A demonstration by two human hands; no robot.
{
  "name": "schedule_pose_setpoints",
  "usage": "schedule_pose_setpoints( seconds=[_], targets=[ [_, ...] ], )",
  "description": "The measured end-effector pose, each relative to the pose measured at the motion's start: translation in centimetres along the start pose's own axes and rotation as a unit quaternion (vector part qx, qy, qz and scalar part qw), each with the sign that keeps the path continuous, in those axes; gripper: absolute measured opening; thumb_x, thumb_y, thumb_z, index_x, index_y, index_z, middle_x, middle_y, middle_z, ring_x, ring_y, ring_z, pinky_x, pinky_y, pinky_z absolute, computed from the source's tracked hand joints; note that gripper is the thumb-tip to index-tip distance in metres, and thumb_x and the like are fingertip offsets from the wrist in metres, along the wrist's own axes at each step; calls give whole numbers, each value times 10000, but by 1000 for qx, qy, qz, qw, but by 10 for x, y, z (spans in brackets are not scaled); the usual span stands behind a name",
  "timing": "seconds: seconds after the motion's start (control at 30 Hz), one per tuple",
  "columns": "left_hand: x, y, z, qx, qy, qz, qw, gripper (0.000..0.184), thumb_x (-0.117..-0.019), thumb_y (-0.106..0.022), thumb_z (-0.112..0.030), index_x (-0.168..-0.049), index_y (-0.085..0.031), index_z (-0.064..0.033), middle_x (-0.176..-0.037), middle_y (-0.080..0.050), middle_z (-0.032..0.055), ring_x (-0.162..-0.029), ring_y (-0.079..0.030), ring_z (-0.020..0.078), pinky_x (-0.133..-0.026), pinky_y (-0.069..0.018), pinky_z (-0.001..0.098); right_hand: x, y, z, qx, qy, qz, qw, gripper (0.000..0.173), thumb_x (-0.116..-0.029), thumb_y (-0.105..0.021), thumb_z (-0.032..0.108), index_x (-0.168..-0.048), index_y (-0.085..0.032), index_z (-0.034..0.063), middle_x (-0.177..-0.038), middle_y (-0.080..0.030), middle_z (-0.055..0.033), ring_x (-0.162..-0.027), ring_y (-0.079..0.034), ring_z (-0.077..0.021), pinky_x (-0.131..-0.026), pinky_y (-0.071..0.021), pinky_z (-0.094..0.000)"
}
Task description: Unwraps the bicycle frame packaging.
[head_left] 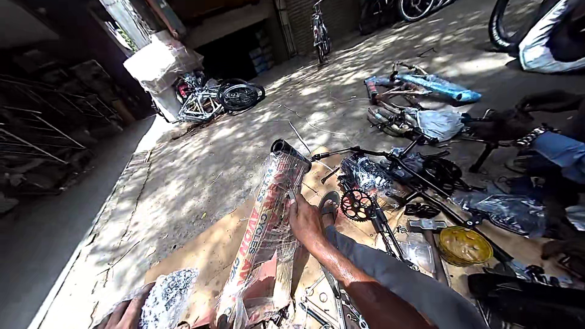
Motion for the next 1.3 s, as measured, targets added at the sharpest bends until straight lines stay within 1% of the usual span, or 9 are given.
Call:
schedule_pose_setpoints(
  seconds=[0.27,0.43,0.6,0.73,0.93,1.0,1.13,1.23,1.3],
  targets=[
    [-14,2,-2,64,6,19,998,1125,-759,-682,-796,-1540,-397,-37,-1412,-553,280,-1305,-547,451,-1090,-413,639,11,-32,11,1,-9,14,1000,378,-1110,-363,364,-1057,-605,78,-743,-609,-135,-641,-651,-302,-528,-531,-468],
    [-14,10,-13,57,8,-8,998,1076,-760,-680,-789,-1496,-462,-35,-1359,-599,276,-1252,-588,461,-1045,-440,661,49,-62,-25,82,-40,271,958,382,-1089,-384,296,-1081,-679,54,-986,-706,-156,-1012,-688,-319,-904,-526,-515],
    [-6,6,-11,47,21,-11,999,1114,-754,-658,-807,-1537,-420,-51,-1407,-574,261,-1305,-553,449,-1084,-409,657,25,-12,-18,-14,-15,101,995,382,-1090,-424,364,-955,-649,86,-742,-626,-138,-655,-650,-316,-545,-515,-514],
    [-7,14,-17,35,18,-54,998,1088,-740,-641,-831,-1558,-403,-155,-1411,-546,268,-1251,-579,451,-1010,-467,652,60,-91,-15,13,-48,241,969,372,-1086,-389,279,-1107,-677,45,-998,-714,-175,-1005,-705,-333,-883,-555,-530],
    [-36,45,-137,39,-115,-251,960,1051,-753,-556,-809,-1508,-474,-83,-1469,-493,260,-1358,-471,464,-1110,-361,647,80,-77,-36,56,-22,321,945,394,-1081,-369,274,-1154,-664,23,-1101,-703,-206,-1107,-676,-360,-951,-522,-555],
    [-63,35,-196,95,-132,-206,965,1049,-779,-631,-759,-1552,-414,-83,-1514,-471,231,-1428,-420,424,-1169,-333,621,67,-64,-30,72,-20,335,939,382,-1075,-400,264,-1139,-679,10,-1124,-701,-217,-1123,-667,-375,-954,-512,-576],
    [-109,-5,-253,206,-10,-66,976,1126,-832,-700,-683,-1645,-156,-125,-1442,-523,260,-1258,-576,442,-1012,-469,659,66,-74,-26,47,-66,288,954,286,-1001,-520,200,-1103,-691,-4,-1108,-698,-214,-1092,-669,-365,-924,-525,-562],
    [-115,-15,-253,162,37,-90,982,1153,-798,-810,-575,-1624,-157,-105,-1406,-520,292,-1189,-600,479,-940,-508,659,139,-111,-43,12,-83,343,935,354,-1029,-490,189,-1280,-628,-18,-1222,-667,-241,-1177,-642,-388,-999,-508,-566],
    [-114,-13,-253,127,47,-114,984,1054,-846,-805,-441,-1611,-187,-63,-1395,-527,299,-1183,-609,475,-948,-517,634,219,-138,-82,22,-61,439,896,389,-968,-574,225,-1222,-653,-59,-1214,-668,-283,-1157,-639,-442,-967,-495,-633]
  ],
)
Point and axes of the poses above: each hand's wrist, its own x-axis away from the middle knuckle, its own y-axis out of the back of the hand, z = x × y, the point moved 9 cm from there along -x, towards the middle knuckle
